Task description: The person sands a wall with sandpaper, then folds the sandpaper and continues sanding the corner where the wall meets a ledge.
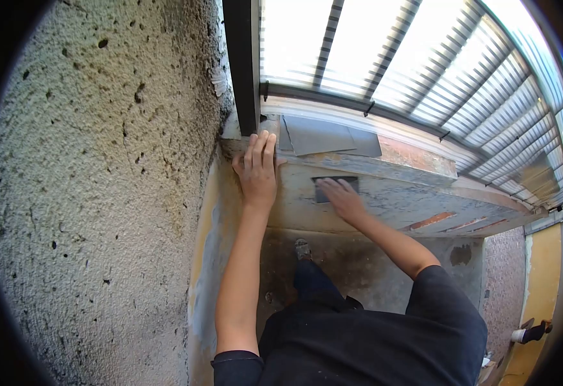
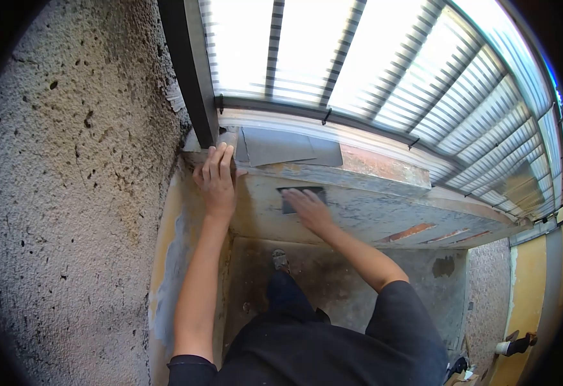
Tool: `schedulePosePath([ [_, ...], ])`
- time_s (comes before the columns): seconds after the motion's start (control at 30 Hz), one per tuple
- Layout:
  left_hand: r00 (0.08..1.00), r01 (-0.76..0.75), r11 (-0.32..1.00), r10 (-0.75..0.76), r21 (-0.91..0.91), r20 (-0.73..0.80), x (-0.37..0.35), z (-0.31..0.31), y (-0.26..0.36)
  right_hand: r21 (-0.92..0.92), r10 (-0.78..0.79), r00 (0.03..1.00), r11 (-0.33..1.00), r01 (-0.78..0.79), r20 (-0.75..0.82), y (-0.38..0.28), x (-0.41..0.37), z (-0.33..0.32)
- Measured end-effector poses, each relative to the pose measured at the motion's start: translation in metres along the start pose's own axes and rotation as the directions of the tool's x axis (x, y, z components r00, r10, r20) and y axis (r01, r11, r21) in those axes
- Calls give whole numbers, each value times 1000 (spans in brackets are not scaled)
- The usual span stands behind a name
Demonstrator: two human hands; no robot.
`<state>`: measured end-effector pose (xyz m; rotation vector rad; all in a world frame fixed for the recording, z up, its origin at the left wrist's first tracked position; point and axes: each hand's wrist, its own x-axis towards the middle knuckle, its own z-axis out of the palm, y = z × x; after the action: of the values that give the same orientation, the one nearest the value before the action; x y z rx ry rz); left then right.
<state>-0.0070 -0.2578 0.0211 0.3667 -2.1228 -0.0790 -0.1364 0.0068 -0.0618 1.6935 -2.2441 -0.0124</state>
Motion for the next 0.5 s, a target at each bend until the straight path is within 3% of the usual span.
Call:
schedulePosePath([
  [0.1, 1000, 5, 1000, -5, 9, 5, 0, -1, 0, 117, -84, 991, 988, 96, -100, -44, 68, 8],
  [0.2, 1000, -23, 999, 23, 39, 1, 1, -3, -3, 85, -83, 991, 992, 92, -104, -65, 91, 24],
  [0.3, 999, -43, 998, 43, 53, 3, 2, -6, -2, 153, -61, 992, 985, 77, -111, -36, 56, -2],
  [0.43, 999, -40, 998, 40, 40, -15, -2, -2, -4, 66, 34, 999, 997, -32, -28, 16, -28, -4],
  [0.5, 998, -52, 998, 54, 41, -36, -3, 3, -5, 63, 38, 999, 997, -38, -10, 26, -34, -6],
])
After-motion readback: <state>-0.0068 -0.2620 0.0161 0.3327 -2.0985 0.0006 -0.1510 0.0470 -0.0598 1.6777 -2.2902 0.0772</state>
